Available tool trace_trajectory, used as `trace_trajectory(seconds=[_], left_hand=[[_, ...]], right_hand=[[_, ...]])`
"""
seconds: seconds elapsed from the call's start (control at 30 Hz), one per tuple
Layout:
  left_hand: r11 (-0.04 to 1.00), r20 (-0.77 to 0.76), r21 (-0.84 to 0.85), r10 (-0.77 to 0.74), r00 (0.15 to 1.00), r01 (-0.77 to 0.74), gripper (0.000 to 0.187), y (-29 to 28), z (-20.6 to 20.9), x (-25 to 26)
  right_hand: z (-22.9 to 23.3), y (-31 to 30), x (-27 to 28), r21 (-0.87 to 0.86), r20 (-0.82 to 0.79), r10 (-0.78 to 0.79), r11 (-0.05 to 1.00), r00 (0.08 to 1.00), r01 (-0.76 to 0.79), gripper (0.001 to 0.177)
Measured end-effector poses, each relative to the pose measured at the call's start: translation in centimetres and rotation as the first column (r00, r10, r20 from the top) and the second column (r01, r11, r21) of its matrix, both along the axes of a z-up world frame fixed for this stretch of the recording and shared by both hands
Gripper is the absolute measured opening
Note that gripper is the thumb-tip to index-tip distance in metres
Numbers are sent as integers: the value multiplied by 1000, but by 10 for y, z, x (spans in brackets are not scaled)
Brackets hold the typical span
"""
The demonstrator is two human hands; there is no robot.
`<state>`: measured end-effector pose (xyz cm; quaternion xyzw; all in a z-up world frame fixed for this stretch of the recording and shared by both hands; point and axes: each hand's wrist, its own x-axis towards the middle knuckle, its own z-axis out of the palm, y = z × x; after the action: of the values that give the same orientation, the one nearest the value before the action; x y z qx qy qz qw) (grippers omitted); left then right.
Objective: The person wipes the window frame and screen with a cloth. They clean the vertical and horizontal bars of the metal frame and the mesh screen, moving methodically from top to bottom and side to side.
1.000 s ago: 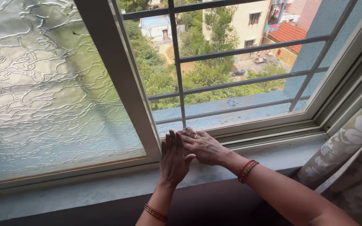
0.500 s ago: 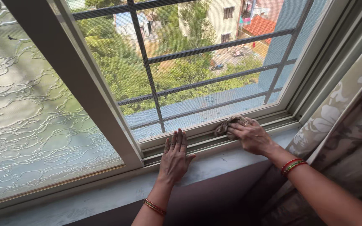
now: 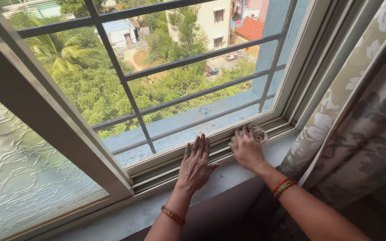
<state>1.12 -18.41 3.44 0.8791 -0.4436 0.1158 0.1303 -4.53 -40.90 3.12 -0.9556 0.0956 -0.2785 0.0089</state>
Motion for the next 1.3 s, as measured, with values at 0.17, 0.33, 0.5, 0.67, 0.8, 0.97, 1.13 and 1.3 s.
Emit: trace_trajectory(seconds=[0.17,0.33,0.5,0.67,0.8,0.97,1.13,1.3], left_hand=[[997,5,64,-36,999,35,96,-20,1,-1],[997,16,34,-63,998,62,96,-18,-3,3],[998,-6,42,-52,999,52,95,-20,-2,2],[998,8,28,-57,998,57,95,-20,-3,4],[998,86,-23,-62,994,64,90,-21,-5,3],[996,157,81,-42,987,29,85,-14,2,0],[995,54,-42,-87,995,89,85,-5,-2,-1],[999,84,-36,13,996,-10,84,42,-22,-1]], right_hand=[[-37,-30,-1,137,217,78,984,973,-109,59],[-32,-124,-7,201,292,-8,978,957,-54,53],[-21,-152,-13,19,257,-41,999,966,37,54],[-2,-107,1,259,-75,-237,933,969,248,56],[-6,-37,10,214,-212,-150,957,966,196,55],[-11,41,2,215,-40,142,968,989,-130,50],[17,12,-11,286,-63,201,942,978,-175,39],[4,-70,-21,168,174,95,978,980,-125,40]])
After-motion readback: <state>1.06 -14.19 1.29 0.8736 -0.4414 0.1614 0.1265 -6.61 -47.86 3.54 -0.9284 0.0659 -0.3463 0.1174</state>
